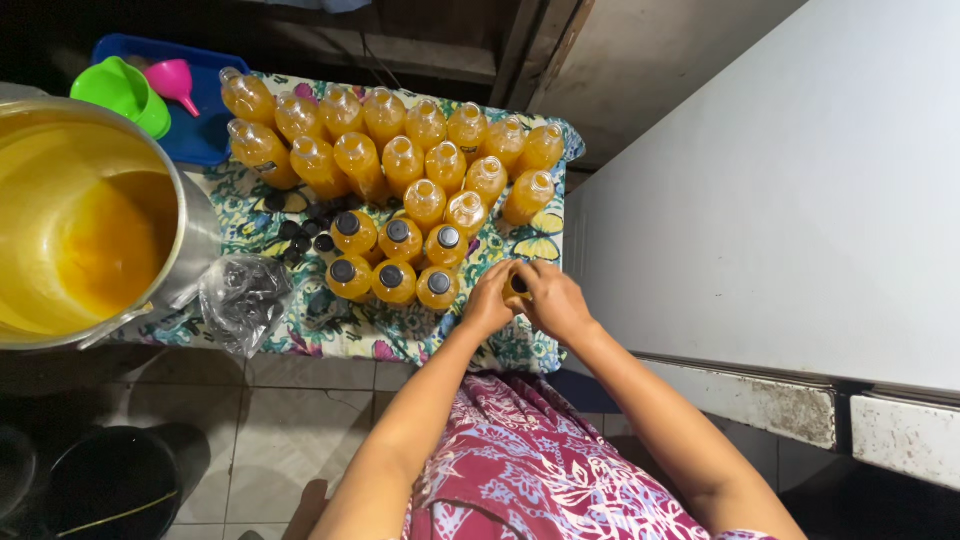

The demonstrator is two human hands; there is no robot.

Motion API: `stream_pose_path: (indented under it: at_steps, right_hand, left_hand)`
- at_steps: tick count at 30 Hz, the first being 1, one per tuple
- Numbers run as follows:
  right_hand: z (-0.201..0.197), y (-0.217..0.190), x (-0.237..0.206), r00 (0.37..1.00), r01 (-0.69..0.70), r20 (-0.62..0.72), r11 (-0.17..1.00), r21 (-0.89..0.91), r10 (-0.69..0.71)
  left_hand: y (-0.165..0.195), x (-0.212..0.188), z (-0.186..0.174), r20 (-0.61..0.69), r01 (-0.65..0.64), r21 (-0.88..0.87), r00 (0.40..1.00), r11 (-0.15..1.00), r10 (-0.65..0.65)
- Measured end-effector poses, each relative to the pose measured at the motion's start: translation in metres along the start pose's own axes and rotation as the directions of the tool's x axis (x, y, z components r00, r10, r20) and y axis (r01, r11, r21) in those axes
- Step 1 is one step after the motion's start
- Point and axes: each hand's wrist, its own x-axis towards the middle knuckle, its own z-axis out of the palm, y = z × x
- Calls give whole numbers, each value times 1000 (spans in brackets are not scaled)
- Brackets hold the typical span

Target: The person screws black caps onto many plastic bottles filled with orange liquid. The person then places several capped bottles into a clear plastic bag.

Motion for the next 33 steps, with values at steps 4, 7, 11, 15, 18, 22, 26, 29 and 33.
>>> stream_pose_path:
  at_steps: [4, 7, 11, 15, 18, 22, 26, 29, 33]
  right_hand:
    - [26, 10, -13, 975, -191, 108, 981, -31, 193]
    - [34, 13, -16, 967, -228, 117, 974, 4, 226]
    - [30, 15, -1, 975, -212, 85, 975, 68, 206]
    - [35, 8, 17, 983, -171, 87, 981, 87, 163]
    - [41, 2, 30, 983, -162, 96, 984, 73, 155]
    - [53, -5, 42, 995, -83, 59, 990, 114, 76]
    - [61, -4, 47, 988, -129, 102, 988, 90, 119]
    - [55, -3, 47, 994, -72, 93, 992, 103, 62]
    - [39, -21, 46, 999, -38, 11, 989, 146, 37]
  left_hand:
    - [0, -3, 4, -24, 11, 20, 1000, 1000, -10]
    - [2, -9, 8, -54, 51, 60, 997, 997, -48]
    - [2, -34, 7, -174, 141, 38, 976, 989, -133]
    - [-10, -82, -9, -228, 87, 69, 971, 994, -70]
    - [-19, -111, -23, -276, 165, 106, 952, 981, -130]
    - [-26, -137, -47, -380, 223, 124, 911, 967, -161]
    - [-31, -146, -80, -472, 252, 144, 867, 957, -157]
    - [-37, -143, -113, -557, 319, 169, 811, 933, -176]
    - [-62, -120, -177, -700, 368, 254, 709, 894, -93]
